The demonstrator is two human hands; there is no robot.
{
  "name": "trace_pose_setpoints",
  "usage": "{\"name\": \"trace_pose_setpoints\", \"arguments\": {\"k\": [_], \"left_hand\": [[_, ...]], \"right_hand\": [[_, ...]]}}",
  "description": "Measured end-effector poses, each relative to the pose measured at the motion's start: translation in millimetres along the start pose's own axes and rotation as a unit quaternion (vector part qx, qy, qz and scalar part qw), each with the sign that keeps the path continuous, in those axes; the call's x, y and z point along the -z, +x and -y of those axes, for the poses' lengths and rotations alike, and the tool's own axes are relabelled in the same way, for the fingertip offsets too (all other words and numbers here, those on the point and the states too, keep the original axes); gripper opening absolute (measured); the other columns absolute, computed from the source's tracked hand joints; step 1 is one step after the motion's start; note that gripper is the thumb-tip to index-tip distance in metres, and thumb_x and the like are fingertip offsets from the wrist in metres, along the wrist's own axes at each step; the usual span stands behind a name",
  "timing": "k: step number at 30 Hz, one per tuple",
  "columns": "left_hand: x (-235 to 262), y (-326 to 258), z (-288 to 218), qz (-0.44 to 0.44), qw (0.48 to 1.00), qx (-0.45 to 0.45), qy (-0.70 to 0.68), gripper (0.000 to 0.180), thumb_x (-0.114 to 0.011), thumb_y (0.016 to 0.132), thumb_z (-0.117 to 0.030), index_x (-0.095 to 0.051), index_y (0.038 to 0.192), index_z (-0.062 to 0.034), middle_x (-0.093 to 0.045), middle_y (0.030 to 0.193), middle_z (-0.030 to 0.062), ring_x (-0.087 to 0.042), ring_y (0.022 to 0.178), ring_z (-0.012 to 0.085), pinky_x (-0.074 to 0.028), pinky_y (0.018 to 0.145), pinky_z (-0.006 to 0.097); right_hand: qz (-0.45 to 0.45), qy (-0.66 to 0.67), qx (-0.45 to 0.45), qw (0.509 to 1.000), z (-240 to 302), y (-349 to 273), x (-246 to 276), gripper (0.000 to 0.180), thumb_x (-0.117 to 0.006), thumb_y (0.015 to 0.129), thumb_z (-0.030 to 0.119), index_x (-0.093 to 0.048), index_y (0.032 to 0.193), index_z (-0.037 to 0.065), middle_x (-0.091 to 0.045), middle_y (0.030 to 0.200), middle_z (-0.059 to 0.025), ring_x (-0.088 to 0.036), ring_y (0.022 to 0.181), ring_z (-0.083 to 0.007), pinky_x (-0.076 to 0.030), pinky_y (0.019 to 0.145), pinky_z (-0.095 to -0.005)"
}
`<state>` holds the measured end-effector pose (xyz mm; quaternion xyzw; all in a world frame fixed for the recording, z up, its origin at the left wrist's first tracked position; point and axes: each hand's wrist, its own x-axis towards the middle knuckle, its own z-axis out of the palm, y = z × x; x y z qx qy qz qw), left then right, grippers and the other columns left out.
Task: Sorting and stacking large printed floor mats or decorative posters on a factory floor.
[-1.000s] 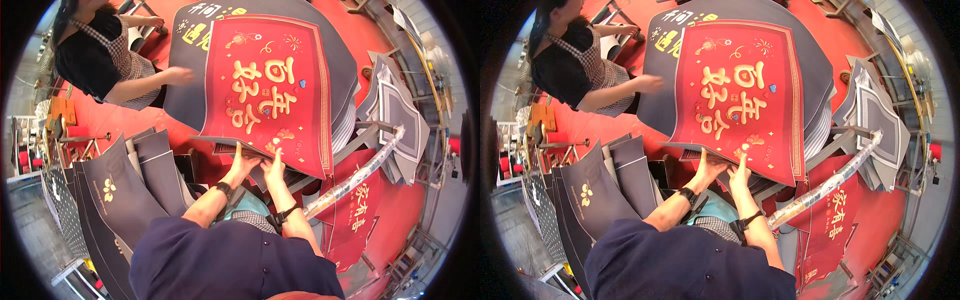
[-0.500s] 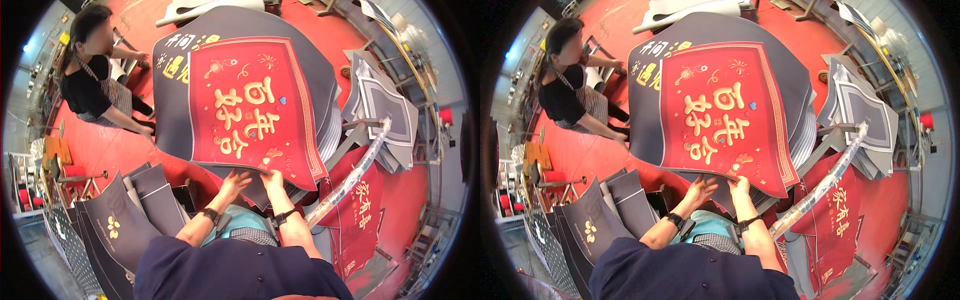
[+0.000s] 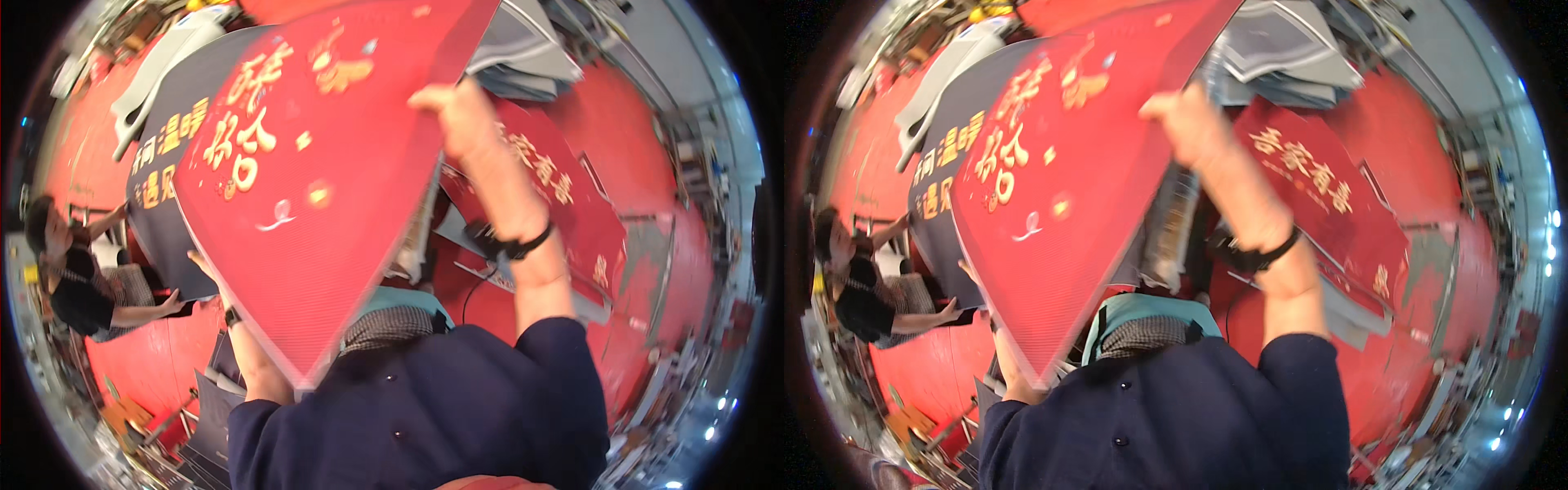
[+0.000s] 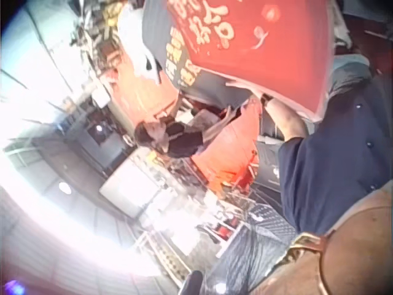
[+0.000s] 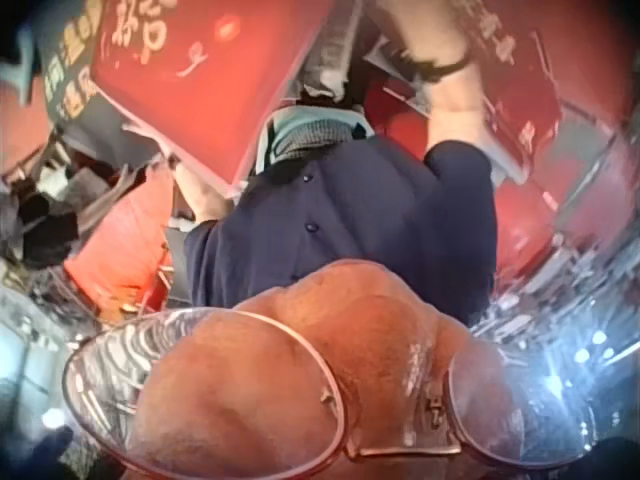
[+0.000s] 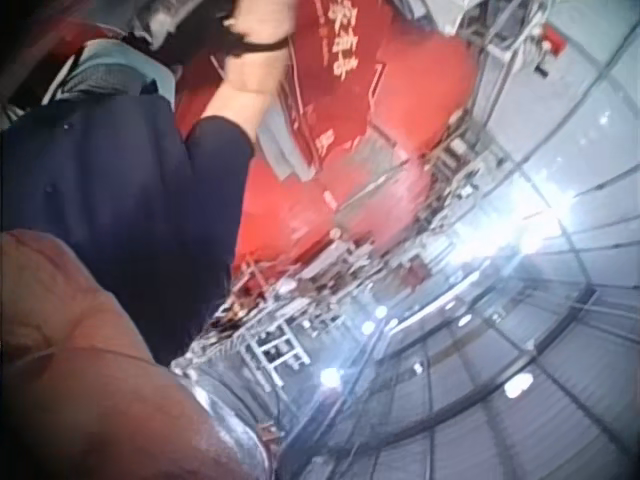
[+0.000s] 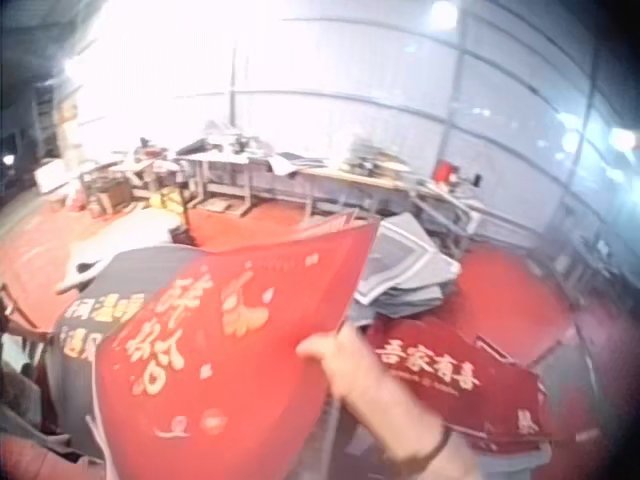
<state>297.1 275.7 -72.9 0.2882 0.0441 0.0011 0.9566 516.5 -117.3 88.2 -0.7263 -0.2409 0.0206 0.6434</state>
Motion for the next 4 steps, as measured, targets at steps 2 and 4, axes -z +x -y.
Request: {"name": "trace_pose_setpoints", "arguments": {"k": [2, 4], "left_hand": [[-36.6, 5.8, 29.8, -0.088, 0.989, -0.033, -0.118, 0.050, -0.056, 0.078, -0.033, -0.045, 0.119, -0.0072, -0.047, 0.118, 0.0154, -0.044, 0.110, 0.0310, -0.037, 0.088, 0.050], [-50.9, 14.7, 59.4, -0.177, 0.970, -0.076, -0.147, 0.055, -0.057, 0.077, -0.037, -0.044, 0.121, -0.0073, -0.047, 0.118, 0.0158, -0.043, 0.111, 0.0312, -0.037, 0.089, 0.050]], "right_hand": [[-0.096, -0.084, -0.195, 0.972, 59.1, -20.9, 86.2, 0.019, -0.059, 0.065, 0.004, -0.064, 0.083, 0.004, -0.063, 0.069, -0.0062, -0.061, 0.062, -0.0199, -0.049, 0.059, -0.0287], [-0.158, -0.010, -0.101, 0.982, 102.4, -59.9, 151.5, 0.024, -0.052, 0.069, 0.004, -0.060, 0.090, -0.004, -0.063, 0.079, -0.0109, -0.061, 0.060, -0.0177, -0.050, 0.059, -0.0283]]}}
